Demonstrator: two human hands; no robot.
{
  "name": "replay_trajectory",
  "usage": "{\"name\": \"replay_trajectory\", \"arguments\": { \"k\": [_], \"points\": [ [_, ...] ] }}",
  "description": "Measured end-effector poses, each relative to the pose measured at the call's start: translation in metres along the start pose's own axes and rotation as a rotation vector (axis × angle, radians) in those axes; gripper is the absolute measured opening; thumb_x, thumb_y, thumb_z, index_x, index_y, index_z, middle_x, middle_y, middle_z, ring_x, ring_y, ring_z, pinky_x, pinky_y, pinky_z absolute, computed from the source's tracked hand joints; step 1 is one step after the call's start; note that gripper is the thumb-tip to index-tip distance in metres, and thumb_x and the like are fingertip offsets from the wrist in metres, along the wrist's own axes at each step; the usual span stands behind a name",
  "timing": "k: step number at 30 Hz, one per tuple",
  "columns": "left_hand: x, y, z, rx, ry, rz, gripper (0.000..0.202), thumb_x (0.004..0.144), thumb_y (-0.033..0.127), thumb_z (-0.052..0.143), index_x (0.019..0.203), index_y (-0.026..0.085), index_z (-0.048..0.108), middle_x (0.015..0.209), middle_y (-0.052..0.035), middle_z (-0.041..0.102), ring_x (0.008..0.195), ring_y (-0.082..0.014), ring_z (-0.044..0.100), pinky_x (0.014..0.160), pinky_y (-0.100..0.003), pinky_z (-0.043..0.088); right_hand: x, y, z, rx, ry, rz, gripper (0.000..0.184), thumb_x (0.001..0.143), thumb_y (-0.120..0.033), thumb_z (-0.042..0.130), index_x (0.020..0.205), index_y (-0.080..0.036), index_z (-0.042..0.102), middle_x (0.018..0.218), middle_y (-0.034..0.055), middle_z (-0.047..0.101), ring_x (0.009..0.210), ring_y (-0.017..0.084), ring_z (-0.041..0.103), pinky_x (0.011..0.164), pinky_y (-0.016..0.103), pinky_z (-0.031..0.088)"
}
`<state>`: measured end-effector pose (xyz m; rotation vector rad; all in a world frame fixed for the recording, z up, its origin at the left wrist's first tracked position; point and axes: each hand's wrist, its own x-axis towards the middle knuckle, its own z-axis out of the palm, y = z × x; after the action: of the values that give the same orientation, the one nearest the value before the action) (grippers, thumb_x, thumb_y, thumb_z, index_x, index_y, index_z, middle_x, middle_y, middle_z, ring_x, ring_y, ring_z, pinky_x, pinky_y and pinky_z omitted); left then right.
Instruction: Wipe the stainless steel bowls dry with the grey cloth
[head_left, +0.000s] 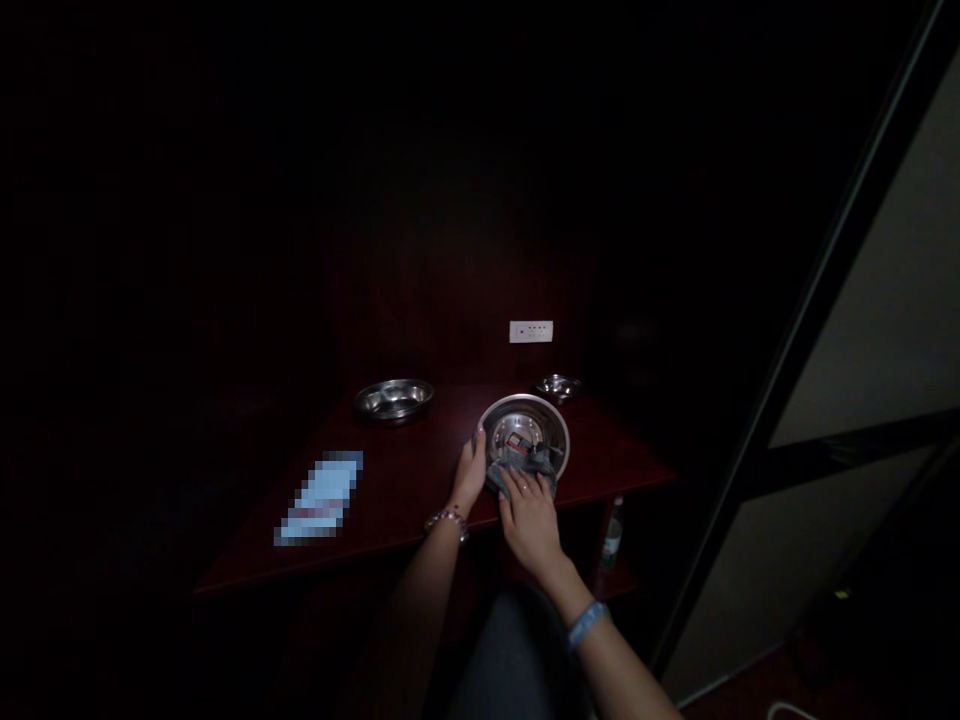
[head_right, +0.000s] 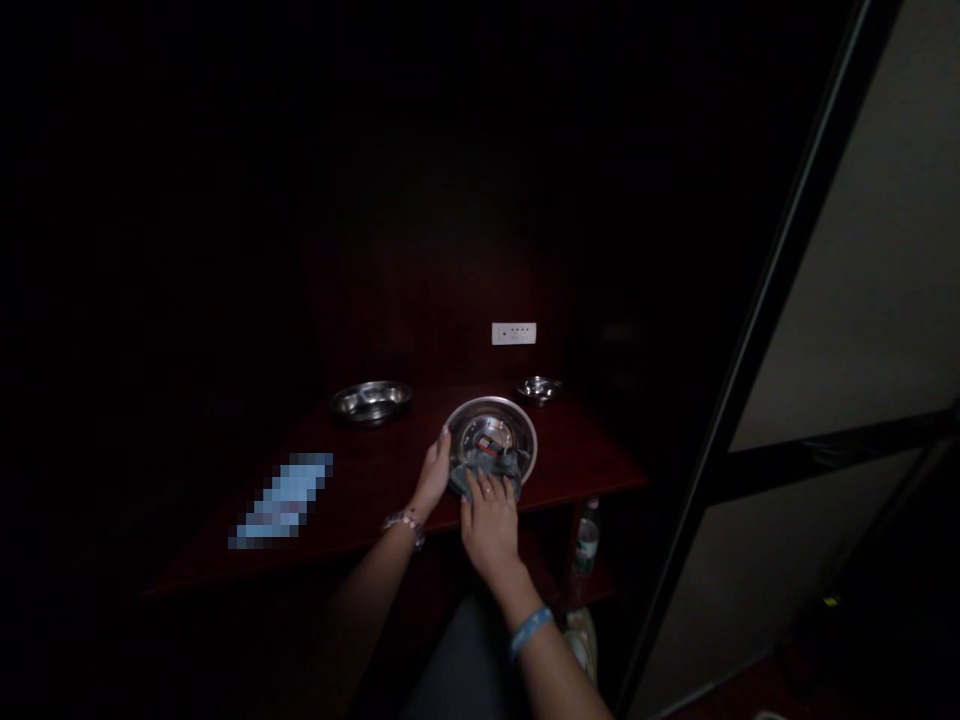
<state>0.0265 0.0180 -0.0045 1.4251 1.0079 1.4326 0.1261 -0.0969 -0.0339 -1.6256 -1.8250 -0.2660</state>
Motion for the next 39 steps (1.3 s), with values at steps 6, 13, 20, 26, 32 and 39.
{"name": "replay_trajectory", "arguments": {
  "k": [6,13,20,26,32,39],
  "points": [
    [0.0,0.002,0.0,-0.024,-0.001,-0.006,0.062,0.099,0.059,0.037,0.115,0.008,0.069,0.118,-0.0191,0.073,0.11,-0.026,0.069,0.105,-0.039,0.049,0.004,0.002,0.005,0.039,0.028,-0.053,0.043,0.103,-0.025,0.04,0.143,-0.02,0.056,0.142,0.0085,0.063,0.133,0.023,0.057,0.119,0.046,0.032],
    [-0.006,0.011,0.002,0.048,-0.007,-0.029,0.058,0.1,0.054,0.035,0.115,0.01,0.07,0.119,-0.0183,0.073,0.112,-0.0263,0.068,0.106,-0.039,0.047,0.0,0.02,-0.008,-0.025,0.013,-0.129,0.042,0.104,-0.026,0.038,0.139,-0.02,0.06,0.137,0.0077,0.067,0.13,0.023,0.059,0.118,0.044,0.034],
    [-0.009,0.015,0.005,0.032,-0.049,0.03,0.053,0.101,0.047,0.037,0.119,0.008,0.067,0.121,-0.02,0.072,0.112,-0.0255,0.068,0.103,-0.037,0.049,0.003,0.047,-0.031,-0.205,-0.012,-0.08,0.04,0.101,-0.026,0.043,0.136,-0.021,0.063,0.14,0.0074,0.064,0.138,0.025,0.05,0.124,0.051,0.021],
    [-0.007,0.012,0.005,0.016,-0.051,0.049,0.053,0.099,0.052,0.039,0.111,0.01,0.07,0.114,-0.0178,0.075,0.106,-0.0256,0.069,0.1,-0.038,0.051,0.011,0.026,-0.029,-0.279,-0.064,0.042,0.039,0.099,-0.026,0.046,0.13,-0.017,0.068,0.137,0.0139,0.065,0.138,0.03,0.051,0.122,0.053,0.02],
    [-0.002,0.006,0.005,0.005,-0.02,0.06,0.055,0.095,0.058,0.042,0.102,0.012,0.071,0.105,-0.0154,0.076,0.101,-0.0251,0.071,0.098,-0.038,0.053,0.008,0.008,-0.012,-0.133,-0.037,0.014,0.039,0.101,-0.027,0.043,0.132,-0.02,0.066,0.13,0.0113,0.071,0.129,0.026,0.058,0.12,0.049,0.026],
    [-0.003,0.006,0.004,0.004,-0.024,0.037,0.06,0.093,0.064,0.04,0.101,0.012,0.07,0.103,-0.0156,0.075,0.1,-0.0264,0.071,0.096,-0.04,0.053,0.0,0.015,-0.001,-0.029,0.116,-0.041,0.037,0.102,-0.022,0.041,0.129,-0.021,0.066,0.128,0.0075,0.071,0.122,0.023,0.06,0.12,0.046,0.028]
  ]
}}
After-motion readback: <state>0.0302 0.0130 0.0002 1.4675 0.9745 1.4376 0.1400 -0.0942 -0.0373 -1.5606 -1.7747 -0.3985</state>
